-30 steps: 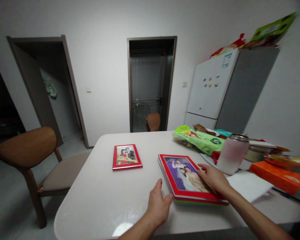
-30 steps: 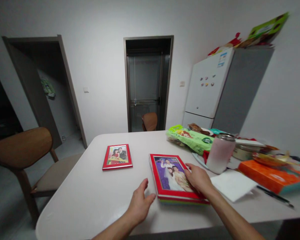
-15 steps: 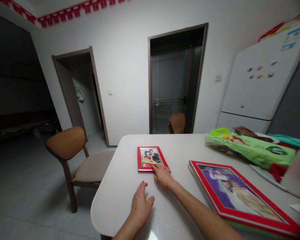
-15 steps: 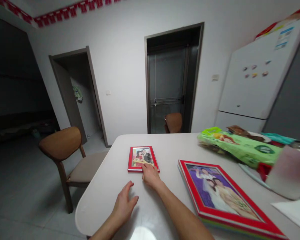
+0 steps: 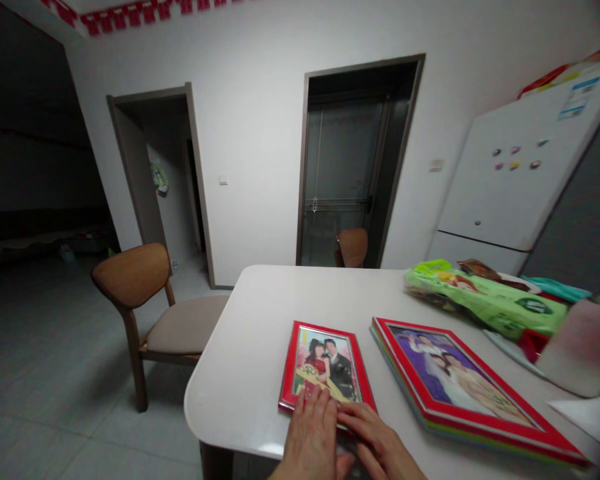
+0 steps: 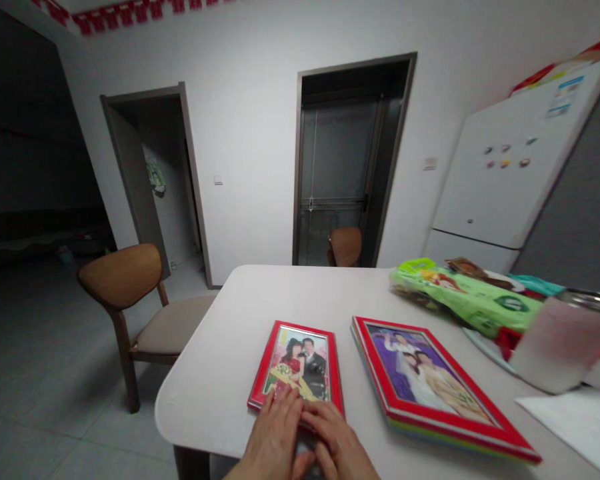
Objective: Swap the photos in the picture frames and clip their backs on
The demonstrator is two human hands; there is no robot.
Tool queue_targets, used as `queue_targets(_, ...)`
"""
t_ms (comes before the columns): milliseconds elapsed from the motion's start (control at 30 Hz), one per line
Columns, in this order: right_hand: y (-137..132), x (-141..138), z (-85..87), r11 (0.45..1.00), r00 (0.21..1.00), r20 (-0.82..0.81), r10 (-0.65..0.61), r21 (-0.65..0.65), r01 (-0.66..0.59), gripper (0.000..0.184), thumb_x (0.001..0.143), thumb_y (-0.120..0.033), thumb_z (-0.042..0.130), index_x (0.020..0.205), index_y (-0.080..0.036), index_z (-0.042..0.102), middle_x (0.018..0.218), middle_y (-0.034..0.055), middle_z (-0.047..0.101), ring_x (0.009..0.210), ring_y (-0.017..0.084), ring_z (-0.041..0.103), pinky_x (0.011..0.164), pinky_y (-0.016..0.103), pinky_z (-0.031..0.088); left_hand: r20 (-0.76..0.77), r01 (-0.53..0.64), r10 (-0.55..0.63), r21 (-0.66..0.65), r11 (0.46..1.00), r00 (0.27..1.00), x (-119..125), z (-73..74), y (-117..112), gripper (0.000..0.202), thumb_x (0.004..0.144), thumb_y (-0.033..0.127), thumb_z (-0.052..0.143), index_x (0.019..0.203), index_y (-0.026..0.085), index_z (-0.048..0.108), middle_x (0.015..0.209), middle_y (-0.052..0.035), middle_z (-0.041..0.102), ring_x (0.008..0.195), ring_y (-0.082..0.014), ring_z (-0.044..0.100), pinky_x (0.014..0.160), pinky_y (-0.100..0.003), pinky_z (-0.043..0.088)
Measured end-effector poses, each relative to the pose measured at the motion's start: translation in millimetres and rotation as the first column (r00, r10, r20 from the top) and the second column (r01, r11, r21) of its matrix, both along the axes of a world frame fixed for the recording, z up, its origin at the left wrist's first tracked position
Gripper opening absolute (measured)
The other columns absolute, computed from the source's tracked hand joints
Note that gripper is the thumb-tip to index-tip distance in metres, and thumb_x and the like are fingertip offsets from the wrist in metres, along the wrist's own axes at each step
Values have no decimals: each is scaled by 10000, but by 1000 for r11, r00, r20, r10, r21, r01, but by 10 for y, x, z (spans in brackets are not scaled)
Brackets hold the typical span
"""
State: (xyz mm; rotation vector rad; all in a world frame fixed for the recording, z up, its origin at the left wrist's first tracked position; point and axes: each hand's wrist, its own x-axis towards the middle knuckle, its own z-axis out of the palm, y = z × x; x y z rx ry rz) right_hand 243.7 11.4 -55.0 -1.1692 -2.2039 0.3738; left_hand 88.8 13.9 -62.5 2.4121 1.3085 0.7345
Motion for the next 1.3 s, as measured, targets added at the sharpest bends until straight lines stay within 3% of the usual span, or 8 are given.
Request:
queue_targets(200, -67, 209, 113, 935, 899, -262, -352, -68, 347, 284, 710, -334, 423, 875, -226, 628, 1020, 85, 585, 973, 216, 528, 846, 356, 429, -65, 59, -51, 129, 990, 997, 143, -45, -95, 768, 485, 437, 717, 1130, 149, 415, 1157, -130, 493, 1048, -299, 442, 914, -447, 337)
queue_targets(367, 30, 306, 108, 900, 825, -366, -431, -114, 420, 303, 685, -345, 443, 903, -215, 609, 1044, 77, 573, 981, 206, 521, 866, 348, 413, -205, 95, -19, 365, 926, 979, 160, 14, -114, 288, 669, 399, 580, 856, 184, 537, 791, -55, 599, 732, -236, 553, 634, -376, 467)
queue_targets(467, 67, 306, 182, 876, 770, -432, -469, -117, 468, 331, 691, -346, 435, 959, -214, 578, 1065, 76, 558, 993, 201, 510, 864, 341, 412, -204, 133, -46, 440, 888, 978, 105, 192, -166, 287, 737, 429, 487, 874, 182, 535, 742, -58, 596, 679, -223, 555, 574, -341, 463)
queue_targets(633, 142, 136, 334, 890, 762, -478, -436, -106, 443, 336, 714, -336, 418, 993, -208, 555, 1061, 81, 552, 986, 197, 505, 854, 341, 411, 111, -62, 22, 370, 927, 994, -183, 710, -196, 393, 806, 320, 406, 1160, 151, 373, 915, -96, 589, 816, -201, 549, 710, -314, 455)
queue_targets(733, 194, -85, 359, 940, 847, -411, -337, -97, 327, 313, 739, -327, 404, 989, -212, 554, 1064, 81, 542, 980, 191, 500, 851, 350, 410, 394, -310, 225, 167, 936, 891, -391, 850, -165, 467, 788, 278, 418, 1218, 148, 292, 965, -84, 583, 793, -164, 567, 711, -277, 464)
queue_targets(933, 309, -446, 287, 982, 969, -174, -178, -96, 163, 331, 754, -322, 403, 1001, -173, 565, 1051, 103, 549, 978, 194, 493, 877, 358, 376, 551, -404, 427, -170, 899, 717, -706, 502, -161, 484, 737, 286, 459, 1183, 133, 352, 1130, -92, 531, 997, -184, 512, 832, -280, 422)
queue_targets(1067, 345, -473, 235, 990, 992, 1, -130, -61, 130, 304, 716, -307, 461, 945, -168, 606, 1008, 105, 567, 961, 209, 490, 863, 358, 369, 434, -365, 445, -259, 894, 783, -815, 273, -196, 494, 724, 267, 464, 1185, 124, 360, 1150, -95, 515, 1047, -181, 476, 886, -286, 369)
queue_targets(1300, 344, -441, 202, 992, 983, 150, -110, -50, 118, 284, 670, -267, 521, 926, -203, 625, 1007, 93, 550, 942, 219, 475, 826, 347, 372, 138, -413, 435, -162, 896, 890, -828, 273, -216, 458, 705, 280, 476, 1132, 115, 447, 996, -111, 551, 944, -232, 493, 839, -332, 377)
